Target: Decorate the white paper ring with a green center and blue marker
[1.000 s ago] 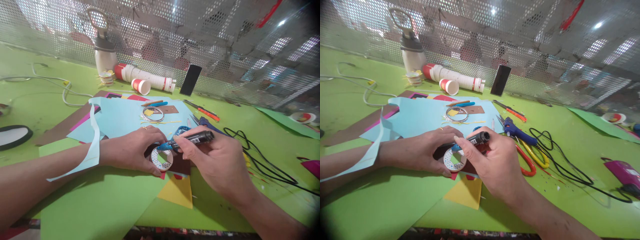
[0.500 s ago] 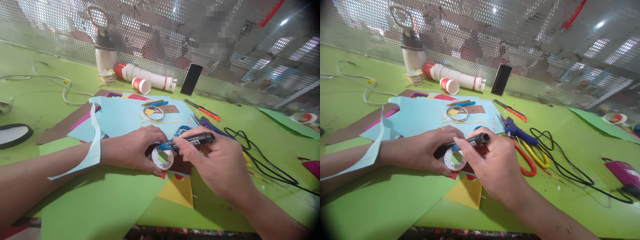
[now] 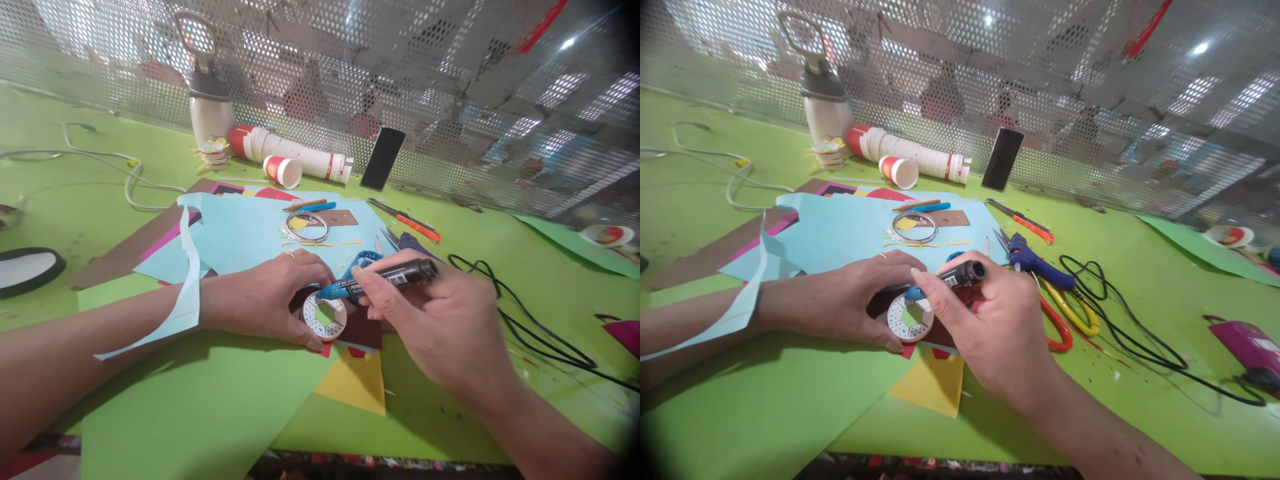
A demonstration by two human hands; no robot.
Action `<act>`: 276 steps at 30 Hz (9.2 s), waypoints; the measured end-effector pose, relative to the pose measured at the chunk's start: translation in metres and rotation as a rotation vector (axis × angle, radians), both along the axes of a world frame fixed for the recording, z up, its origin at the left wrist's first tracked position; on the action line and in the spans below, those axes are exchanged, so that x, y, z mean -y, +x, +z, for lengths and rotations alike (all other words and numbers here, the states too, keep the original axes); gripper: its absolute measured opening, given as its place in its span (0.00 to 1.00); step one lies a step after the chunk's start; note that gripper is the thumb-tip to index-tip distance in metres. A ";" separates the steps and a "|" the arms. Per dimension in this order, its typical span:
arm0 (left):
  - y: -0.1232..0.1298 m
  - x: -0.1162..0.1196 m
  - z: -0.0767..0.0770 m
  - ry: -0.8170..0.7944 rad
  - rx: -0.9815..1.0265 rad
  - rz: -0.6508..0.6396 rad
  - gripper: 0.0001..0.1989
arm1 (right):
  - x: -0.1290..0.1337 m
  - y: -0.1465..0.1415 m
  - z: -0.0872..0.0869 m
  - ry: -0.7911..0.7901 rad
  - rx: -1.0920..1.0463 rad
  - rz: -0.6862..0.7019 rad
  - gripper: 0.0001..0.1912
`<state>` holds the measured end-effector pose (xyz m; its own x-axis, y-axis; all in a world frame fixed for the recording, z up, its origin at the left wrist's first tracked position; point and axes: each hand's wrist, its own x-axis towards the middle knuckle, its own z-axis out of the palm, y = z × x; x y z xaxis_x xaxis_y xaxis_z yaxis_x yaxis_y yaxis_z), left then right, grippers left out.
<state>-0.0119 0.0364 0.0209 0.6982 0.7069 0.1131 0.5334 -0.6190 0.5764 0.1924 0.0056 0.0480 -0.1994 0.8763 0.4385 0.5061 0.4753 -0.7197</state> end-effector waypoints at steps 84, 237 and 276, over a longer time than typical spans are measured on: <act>-0.004 -0.003 0.001 -0.059 0.069 -0.055 0.24 | -0.015 0.031 0.019 -0.501 -0.277 0.300 0.09; 0.001 -0.004 -0.003 0.017 0.006 -0.034 0.27 | 0.001 -0.005 -0.007 0.101 -0.014 -0.060 0.12; -0.001 -0.005 -0.004 0.002 0.024 -0.041 0.26 | 0.006 -0.001 -0.004 0.238 -0.023 -0.172 0.16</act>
<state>-0.0130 0.0418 0.0170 0.7237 0.6775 0.1315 0.4935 -0.6413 0.5875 0.1913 -0.0003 0.0437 -0.0441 0.7685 0.6383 0.5786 0.5405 -0.6108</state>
